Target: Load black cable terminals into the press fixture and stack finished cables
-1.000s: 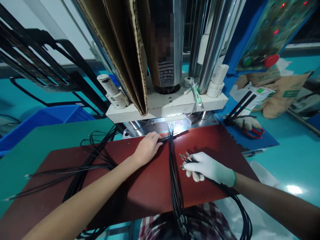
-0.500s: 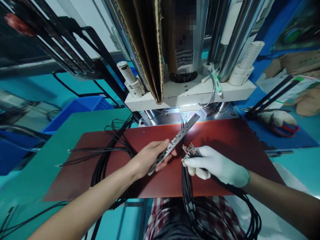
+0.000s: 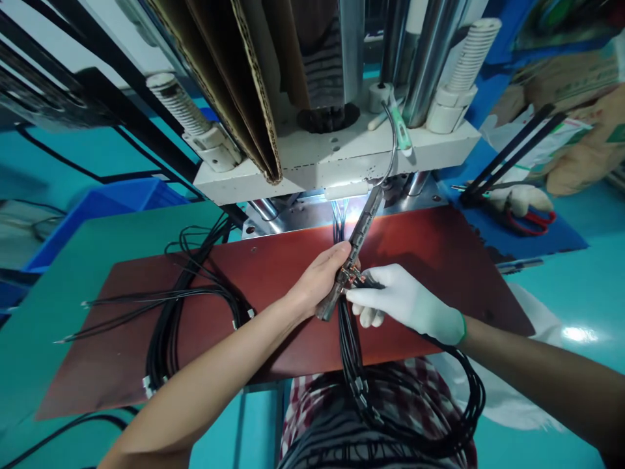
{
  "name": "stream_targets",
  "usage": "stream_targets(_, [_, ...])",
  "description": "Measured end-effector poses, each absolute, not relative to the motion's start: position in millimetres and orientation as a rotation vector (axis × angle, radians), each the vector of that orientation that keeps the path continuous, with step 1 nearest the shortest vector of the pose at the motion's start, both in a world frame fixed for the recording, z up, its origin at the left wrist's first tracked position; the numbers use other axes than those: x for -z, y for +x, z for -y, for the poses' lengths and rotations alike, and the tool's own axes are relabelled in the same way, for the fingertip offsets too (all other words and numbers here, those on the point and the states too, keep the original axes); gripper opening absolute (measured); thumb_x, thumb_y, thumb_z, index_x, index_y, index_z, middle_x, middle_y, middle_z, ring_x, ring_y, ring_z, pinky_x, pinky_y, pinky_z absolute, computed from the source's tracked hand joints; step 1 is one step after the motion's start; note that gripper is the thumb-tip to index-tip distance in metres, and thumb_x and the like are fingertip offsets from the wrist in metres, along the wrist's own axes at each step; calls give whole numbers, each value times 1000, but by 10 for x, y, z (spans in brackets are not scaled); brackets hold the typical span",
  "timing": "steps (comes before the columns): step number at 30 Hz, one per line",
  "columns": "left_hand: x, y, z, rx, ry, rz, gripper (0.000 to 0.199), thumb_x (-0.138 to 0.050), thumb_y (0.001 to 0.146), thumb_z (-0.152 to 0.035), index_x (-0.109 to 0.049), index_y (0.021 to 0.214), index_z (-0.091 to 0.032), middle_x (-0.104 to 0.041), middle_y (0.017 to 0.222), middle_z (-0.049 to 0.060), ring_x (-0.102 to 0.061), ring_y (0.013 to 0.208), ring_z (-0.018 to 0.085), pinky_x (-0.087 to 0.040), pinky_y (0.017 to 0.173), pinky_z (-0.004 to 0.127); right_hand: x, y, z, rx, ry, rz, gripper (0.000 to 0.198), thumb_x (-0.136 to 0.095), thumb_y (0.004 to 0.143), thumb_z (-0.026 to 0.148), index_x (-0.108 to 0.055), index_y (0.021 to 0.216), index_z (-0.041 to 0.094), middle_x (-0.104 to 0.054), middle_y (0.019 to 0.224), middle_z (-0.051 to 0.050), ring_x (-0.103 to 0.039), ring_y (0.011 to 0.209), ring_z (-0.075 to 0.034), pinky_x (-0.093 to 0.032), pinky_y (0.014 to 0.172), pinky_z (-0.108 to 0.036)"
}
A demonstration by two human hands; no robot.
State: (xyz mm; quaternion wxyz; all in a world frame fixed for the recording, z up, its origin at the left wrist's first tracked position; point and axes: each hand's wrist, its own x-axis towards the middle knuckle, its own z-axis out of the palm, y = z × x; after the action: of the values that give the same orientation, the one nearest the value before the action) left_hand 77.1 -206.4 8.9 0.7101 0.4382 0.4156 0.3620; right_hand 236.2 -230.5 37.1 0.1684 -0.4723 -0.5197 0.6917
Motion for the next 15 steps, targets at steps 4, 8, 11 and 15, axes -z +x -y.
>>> stream_targets(4, [-99,818,2113,-855,988,-995,37,-54,88,-48,-50,77,-13,-48,68,-1,-40,57,7,-33,53,19,-351,2295,2320,-1922,-1391,1504,26,-58,86,29,-59,71,8,-60,56,-3,-56,48,-7,-45,46,-15])
stream_targets(8, [-82,886,2165,-939,1004,-1056,33,-52,90,-44,-46,76,-14,-47,71,-2,-41,61,7,-35,59,18,-325,2259,2348,-1914,-1439,1441,21,-56,85,23,-59,71,8,-60,58,-2,-56,47,-6,-44,47,-15])
stream_targets(11, [-49,907,2181,-969,1073,-1088,32,-51,91,-43,-44,77,-15,-47,73,-2,-42,63,7,-36,61,18,-284,2288,2373,-1922,-1428,1446,21,-54,86,24,-59,74,8,-61,59,-3,-58,51,-7,-46,51,-17])
stream_targets(15, [-34,878,2184,-912,1170,-1085,34,-49,92,-45,-45,77,-15,-48,72,-2,-44,62,7,-38,59,18,-249,2402,2398,-1742,-1349,1606,28,-58,86,38,-60,81,11,-65,73,-2,-61,65,-9,-47,63,-18])
